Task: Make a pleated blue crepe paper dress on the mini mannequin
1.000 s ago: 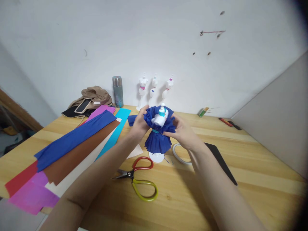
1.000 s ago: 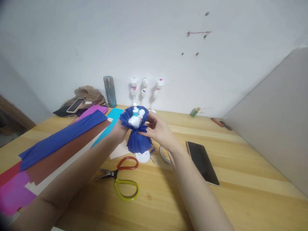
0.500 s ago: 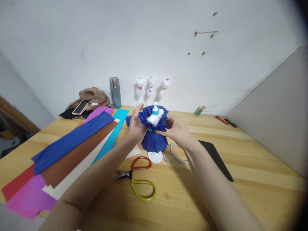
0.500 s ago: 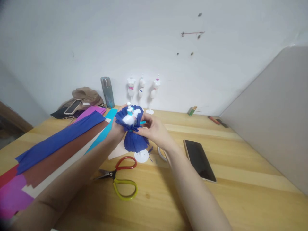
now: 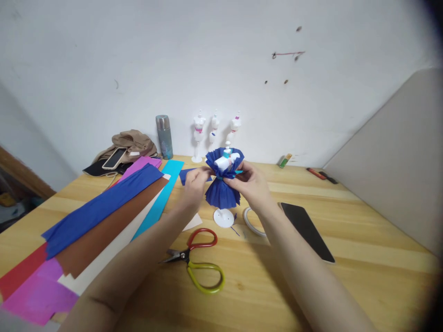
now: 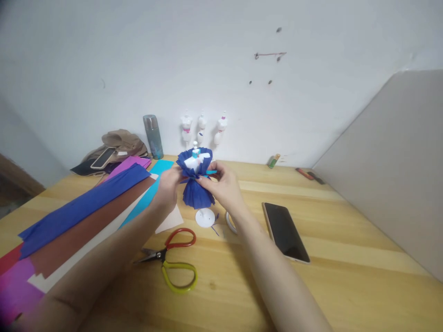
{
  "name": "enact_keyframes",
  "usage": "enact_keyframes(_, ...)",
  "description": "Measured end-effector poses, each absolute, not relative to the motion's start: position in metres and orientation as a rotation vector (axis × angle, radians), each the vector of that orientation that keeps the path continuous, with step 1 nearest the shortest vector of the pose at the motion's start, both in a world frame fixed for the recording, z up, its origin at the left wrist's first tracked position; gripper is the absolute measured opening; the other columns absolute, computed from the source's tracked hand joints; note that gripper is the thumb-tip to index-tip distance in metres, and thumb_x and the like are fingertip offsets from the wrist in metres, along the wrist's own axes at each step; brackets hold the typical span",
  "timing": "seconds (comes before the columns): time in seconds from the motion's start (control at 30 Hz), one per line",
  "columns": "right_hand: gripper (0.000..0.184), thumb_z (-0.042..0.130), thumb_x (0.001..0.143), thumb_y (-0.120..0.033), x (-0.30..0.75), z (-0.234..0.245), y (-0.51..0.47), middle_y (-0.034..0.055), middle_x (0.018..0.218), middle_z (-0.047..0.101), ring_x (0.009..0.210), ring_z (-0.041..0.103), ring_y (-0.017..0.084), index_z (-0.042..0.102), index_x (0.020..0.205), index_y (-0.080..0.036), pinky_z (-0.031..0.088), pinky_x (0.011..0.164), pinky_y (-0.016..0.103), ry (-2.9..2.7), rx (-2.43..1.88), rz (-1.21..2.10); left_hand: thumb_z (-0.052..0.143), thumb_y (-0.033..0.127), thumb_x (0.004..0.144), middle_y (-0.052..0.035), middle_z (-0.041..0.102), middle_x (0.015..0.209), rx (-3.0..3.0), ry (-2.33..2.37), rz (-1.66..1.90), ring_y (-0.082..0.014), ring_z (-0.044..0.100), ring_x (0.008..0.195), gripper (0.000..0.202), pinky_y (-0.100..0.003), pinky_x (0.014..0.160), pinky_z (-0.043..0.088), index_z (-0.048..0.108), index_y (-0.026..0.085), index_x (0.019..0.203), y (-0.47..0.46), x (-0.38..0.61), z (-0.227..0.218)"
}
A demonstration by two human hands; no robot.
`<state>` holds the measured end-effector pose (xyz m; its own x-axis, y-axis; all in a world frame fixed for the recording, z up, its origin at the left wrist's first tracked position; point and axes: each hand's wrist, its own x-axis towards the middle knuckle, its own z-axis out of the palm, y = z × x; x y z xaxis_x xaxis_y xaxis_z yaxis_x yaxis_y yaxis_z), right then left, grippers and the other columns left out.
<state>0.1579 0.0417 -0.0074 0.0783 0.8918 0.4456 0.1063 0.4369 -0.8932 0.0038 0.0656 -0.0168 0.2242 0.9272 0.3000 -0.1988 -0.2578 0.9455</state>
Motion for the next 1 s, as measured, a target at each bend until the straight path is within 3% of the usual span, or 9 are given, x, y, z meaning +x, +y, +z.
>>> enact_keyframes(0.2,0.029,0.080,0.063,-0.036,0.150,-0.010,0.042,-0.0010,0.071,0.063,0.070,0.061,0.018,0.055,0.073,-0.024,0.053,0.070,0.035,-1.233,-0.943,0.652,0.068,0.027,0.073,-0.0074,0.068,0.099,1.711,0.759,1.344,-0.0225,0.061,0.096,0.028,-0.034,0.089,0.046,0.065,0.017,0.099,0.056,0.006,-0.011)
enact_keyframes(0.73,0.043,0.089,0.052,-0.042,0.154,-0.023,0.051,0.0007,0.078,0.071,0.071,0.064,0.019,0.066,0.083,-0.024,0.053,0.074,0.036,-1.152,-0.869,1.047,0.083,0.032,0.064,-0.0114,0.070,0.106,1.521,0.656,1.063,-0.0257,0.062,0.104,0.041,-0.044,0.097,0.044,0.068,0.014,0.098,0.074,-0.006,-0.007)
enact_keyframes(1.0,0.040,0.089,0.055,-0.044,0.157,-0.015,0.046,0.0005,0.078,0.070,0.073,0.064,0.019,0.066,0.082,-0.025,0.053,0.076,0.037,-1.235,-0.853,1.096,0.079,0.027,0.065,-0.0079,0.070,0.093,1.453,0.628,1.165,-0.0216,0.064,0.090,0.032,-0.038,0.089,0.048,0.067,0.014,0.091,0.072,-0.003,-0.009)
